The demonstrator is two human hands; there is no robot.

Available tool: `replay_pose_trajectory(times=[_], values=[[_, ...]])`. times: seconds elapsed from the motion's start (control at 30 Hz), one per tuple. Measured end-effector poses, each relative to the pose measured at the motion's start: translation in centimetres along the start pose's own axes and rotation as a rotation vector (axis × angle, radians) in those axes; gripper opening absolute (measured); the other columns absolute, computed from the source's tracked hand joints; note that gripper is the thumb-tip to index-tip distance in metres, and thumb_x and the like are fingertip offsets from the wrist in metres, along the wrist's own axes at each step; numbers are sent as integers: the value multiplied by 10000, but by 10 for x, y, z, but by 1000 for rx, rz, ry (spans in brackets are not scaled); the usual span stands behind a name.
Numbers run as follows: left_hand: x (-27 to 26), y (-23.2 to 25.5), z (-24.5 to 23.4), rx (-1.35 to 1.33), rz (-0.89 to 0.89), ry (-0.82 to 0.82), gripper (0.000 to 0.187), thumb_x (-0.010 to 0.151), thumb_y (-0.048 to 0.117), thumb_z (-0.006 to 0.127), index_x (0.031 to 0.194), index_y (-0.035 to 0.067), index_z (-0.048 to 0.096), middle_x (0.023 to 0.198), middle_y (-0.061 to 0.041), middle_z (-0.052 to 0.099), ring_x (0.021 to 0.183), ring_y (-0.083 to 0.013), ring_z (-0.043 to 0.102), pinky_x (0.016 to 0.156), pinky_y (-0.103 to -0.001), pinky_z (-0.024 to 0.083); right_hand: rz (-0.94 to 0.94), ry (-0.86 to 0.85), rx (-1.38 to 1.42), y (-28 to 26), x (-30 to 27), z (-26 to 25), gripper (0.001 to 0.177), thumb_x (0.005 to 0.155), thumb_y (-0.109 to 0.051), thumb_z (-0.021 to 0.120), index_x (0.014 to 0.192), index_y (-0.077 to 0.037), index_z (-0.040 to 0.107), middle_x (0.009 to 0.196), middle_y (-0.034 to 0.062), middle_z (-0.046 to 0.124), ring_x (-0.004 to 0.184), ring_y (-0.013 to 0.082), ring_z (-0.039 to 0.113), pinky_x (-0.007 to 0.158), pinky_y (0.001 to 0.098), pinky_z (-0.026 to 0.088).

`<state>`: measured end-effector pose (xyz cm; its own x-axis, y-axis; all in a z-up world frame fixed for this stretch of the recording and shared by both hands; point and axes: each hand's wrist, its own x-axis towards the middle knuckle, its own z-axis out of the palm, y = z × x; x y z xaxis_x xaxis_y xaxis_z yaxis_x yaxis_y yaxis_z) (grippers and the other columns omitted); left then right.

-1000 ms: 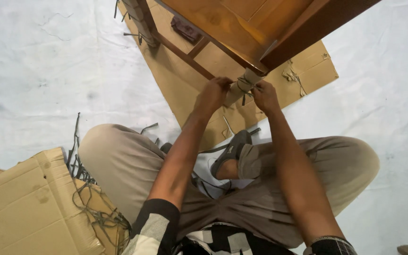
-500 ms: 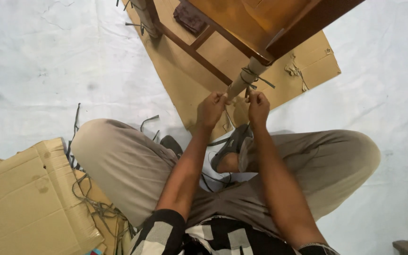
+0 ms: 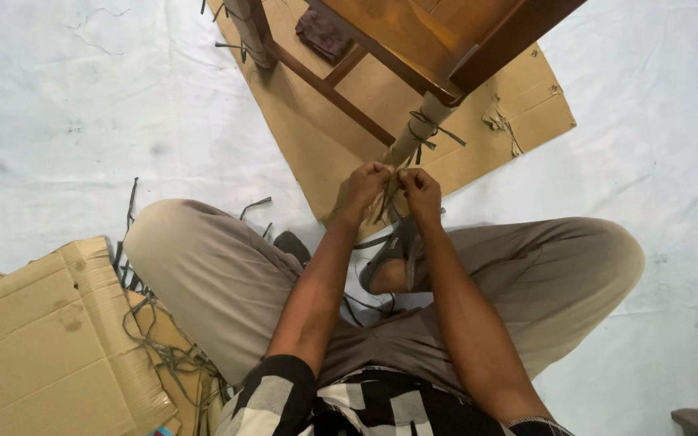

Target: Wrapping the legs of a wooden chair with cardboard and plastic strips.

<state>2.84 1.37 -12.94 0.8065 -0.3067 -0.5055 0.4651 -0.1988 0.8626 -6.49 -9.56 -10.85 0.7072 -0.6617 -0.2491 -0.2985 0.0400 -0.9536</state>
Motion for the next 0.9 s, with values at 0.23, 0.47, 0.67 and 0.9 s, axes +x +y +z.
replay_pose_trajectory(times=[0.23, 0.47, 0.67, 0.9], values=[[-29, 32, -2, -131, -149, 20, 207, 793, 212, 780, 881, 26, 752, 852, -203, 698, 853, -212, 680, 782, -325, 545, -2, 16, -89, 14, 11, -2, 192, 937, -340, 809, 922, -153, 771, 690, 38, 644, 654, 127, 597, 633, 298, 518], [-17, 13, -4, 179, -145, -93, 171, 728, 327, 810, 847, 204, 813, 738, -109, 717, 756, -211, 727, 691, -301, 572, 51, -8, -6, -7, 6, 1, 181, 931, -245, 775, 999, -79, 753, 776, 90, 693, 705, 155, 645, 652, 266, 538], [-33, 26, -19, 253, -88, -150, 236, 747, 367, 839, 921, 208, 822, 782, -103, 743, 641, -185, 678, 531, -285, 530, -59, 93, -274, -11, 2, 3, 369, 937, -428, 798, 1102, -107, 719, 899, 133, 696, 860, 272, 700, 809, 450, 544], [-30, 31, -26, 231, 62, -226, 209, 779, 246, 773, 967, 178, 835, 746, -140, 742, 521, -219, 655, 455, -334, 523, -55, 43, -401, -22, -4, 4, 261, 964, -387, 733, 1074, -152, 752, 917, 122, 745, 955, 344, 726, 870, 499, 551]])
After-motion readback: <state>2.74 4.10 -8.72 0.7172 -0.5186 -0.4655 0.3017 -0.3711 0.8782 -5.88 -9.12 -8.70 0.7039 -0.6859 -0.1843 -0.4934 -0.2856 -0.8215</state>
